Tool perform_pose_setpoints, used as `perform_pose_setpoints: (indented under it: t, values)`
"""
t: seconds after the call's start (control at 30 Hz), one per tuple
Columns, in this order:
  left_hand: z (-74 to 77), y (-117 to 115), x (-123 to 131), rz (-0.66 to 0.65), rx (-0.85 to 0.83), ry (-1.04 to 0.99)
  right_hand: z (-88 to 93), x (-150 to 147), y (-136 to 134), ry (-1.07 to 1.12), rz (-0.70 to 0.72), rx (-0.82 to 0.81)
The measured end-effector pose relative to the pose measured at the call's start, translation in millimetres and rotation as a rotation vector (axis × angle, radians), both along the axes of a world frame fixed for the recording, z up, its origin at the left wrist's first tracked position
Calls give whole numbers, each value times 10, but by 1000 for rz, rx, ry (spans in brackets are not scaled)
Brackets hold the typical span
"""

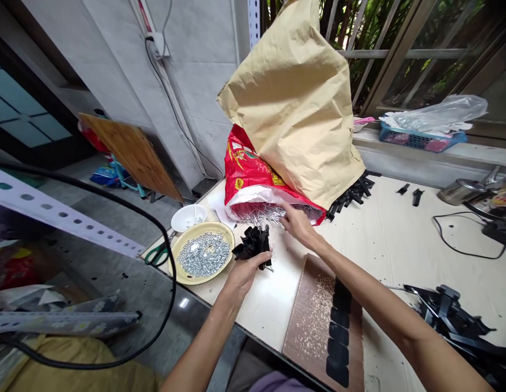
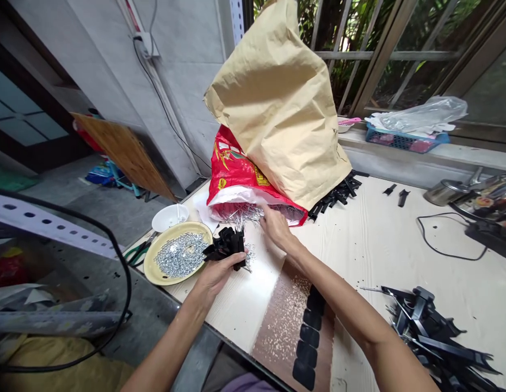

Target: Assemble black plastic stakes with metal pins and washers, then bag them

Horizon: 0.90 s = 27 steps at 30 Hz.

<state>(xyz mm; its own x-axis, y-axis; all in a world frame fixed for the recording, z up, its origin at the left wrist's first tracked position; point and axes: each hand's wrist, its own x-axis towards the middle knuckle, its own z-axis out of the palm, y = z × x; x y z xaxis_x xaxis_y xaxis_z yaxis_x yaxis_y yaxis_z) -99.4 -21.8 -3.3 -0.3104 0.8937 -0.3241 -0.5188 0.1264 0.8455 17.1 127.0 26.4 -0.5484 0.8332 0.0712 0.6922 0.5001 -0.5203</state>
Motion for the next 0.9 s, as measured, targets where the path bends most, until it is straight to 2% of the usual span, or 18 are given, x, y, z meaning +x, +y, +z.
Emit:
perform_pose_setpoints:
  t: [0.13,0.23,0.47,0.7,0.9]
  values:
    - [-27,81,60,-38,-31,-69,339,217,-188,654,123,-103]
    - [-30,98,134,-66,-54,-51,452,190,-319,846,152,-120]
    - [34,85,160,-83,-39,9,360,138,-441,799,209,-86]
    - [-72,101,105,-47,-52,25,394,183,-323,726,263,20]
    - [-111,118,90,-21,-90,118,401,121,-369,585,281,263]
